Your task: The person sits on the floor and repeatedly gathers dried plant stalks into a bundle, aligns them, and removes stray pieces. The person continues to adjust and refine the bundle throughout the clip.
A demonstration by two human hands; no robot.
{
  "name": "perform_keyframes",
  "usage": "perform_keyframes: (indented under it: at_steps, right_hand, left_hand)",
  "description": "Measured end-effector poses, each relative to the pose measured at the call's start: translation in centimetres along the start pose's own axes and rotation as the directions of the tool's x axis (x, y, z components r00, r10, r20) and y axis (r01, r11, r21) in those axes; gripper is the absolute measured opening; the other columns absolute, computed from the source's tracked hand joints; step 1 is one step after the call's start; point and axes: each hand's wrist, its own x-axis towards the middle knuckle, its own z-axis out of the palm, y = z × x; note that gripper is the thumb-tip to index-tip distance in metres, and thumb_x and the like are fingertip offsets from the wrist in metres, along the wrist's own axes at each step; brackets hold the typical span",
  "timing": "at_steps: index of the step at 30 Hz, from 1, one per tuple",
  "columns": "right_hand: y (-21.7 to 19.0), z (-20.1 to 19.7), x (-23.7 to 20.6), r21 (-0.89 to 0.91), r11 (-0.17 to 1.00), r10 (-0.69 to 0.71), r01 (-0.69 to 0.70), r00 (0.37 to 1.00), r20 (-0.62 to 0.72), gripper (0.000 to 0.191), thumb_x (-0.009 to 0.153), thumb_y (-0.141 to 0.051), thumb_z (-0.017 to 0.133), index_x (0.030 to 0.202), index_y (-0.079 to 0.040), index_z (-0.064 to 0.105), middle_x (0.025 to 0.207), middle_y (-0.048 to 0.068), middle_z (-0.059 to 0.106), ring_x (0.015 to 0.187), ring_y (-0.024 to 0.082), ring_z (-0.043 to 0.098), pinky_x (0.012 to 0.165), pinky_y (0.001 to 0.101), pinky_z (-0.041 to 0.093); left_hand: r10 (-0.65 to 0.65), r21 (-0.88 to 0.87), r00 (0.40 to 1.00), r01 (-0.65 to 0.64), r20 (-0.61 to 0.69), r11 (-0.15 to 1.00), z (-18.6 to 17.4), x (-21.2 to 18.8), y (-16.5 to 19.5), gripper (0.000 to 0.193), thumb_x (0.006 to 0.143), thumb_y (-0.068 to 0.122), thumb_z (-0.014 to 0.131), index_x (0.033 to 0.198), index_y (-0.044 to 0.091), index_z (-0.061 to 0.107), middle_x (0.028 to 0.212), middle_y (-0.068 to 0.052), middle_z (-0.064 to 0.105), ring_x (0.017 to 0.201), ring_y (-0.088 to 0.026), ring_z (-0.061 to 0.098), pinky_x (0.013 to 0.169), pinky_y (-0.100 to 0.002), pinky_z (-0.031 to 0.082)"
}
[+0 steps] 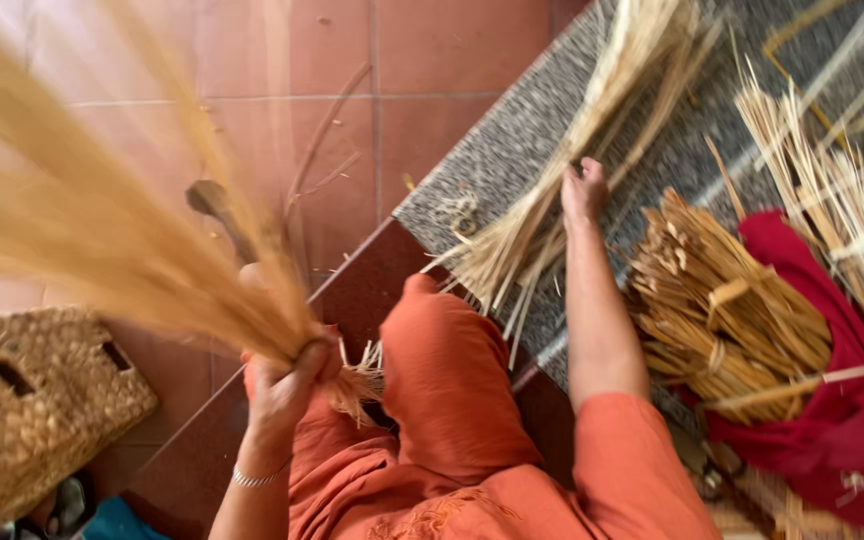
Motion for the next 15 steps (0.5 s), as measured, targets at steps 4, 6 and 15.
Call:
perform_keyframes:
  at_steps: [4, 6, 15]
  right_hand:
    - [-11.3, -1.8, -2.3, 0.529, 0.838, -0.282, 0.135, 0.936, 0.209, 0.025, 0.098, -0.015, 0.067, 0.12, -0.002, 0.068, 0.114, 0.016, 0.072, 0.104, 0.024, 0.069, 0.088, 0.0343, 0.057]
    - [-18.0, -4.7, -5.1, 0.664, 0.734, -0.415, 0.143, 0.868, 0.272, 0.02, 0.103, -0.016, 0.065, 0.117, -0.003, 0.069, 0.109, 0.012, 0.074, 0.098, 0.02, 0.071, 0.082, 0.0311, 0.059]
    - [-37.7, -14.0, -17.8, 0.873, 0.37, -0.754, 0.319, 0.652, 0.082, 0.033, 0.115, -0.033, 0.061, 0.132, -0.005, 0.062, 0.111, 0.012, 0.073, 0.089, 0.017, 0.071, 0.08, 0.0318, 0.061]
  left_hand:
    - [0.005, -0.071, 0.997, 0.001, 0.082, 0.997, -0.6, 2.1, -1.1, 0.014, 0.106, 0.003, 0.055, 0.107, -0.004, 0.066, 0.069, 0.0, 0.053, 0.058, -0.009, 0.045, 0.052, -0.025, 0.037]
    - [0.023, -0.103, 0.993, -0.011, 0.116, 0.995, -0.9, 2.9, -1.3, 0.014, 0.106, 0.007, 0.057, 0.106, -0.003, 0.066, 0.069, 0.0, 0.053, 0.058, -0.008, 0.045, 0.052, -0.025, 0.036]
    - [0.151, -0.145, 0.974, -0.126, 0.172, 0.981, -1.5, 3.0, -0.7, 0.017, 0.106, 0.013, 0.06, 0.105, -0.002, 0.067, 0.073, 0.001, 0.055, 0.058, -0.007, 0.045, 0.052, -0.024, 0.037]
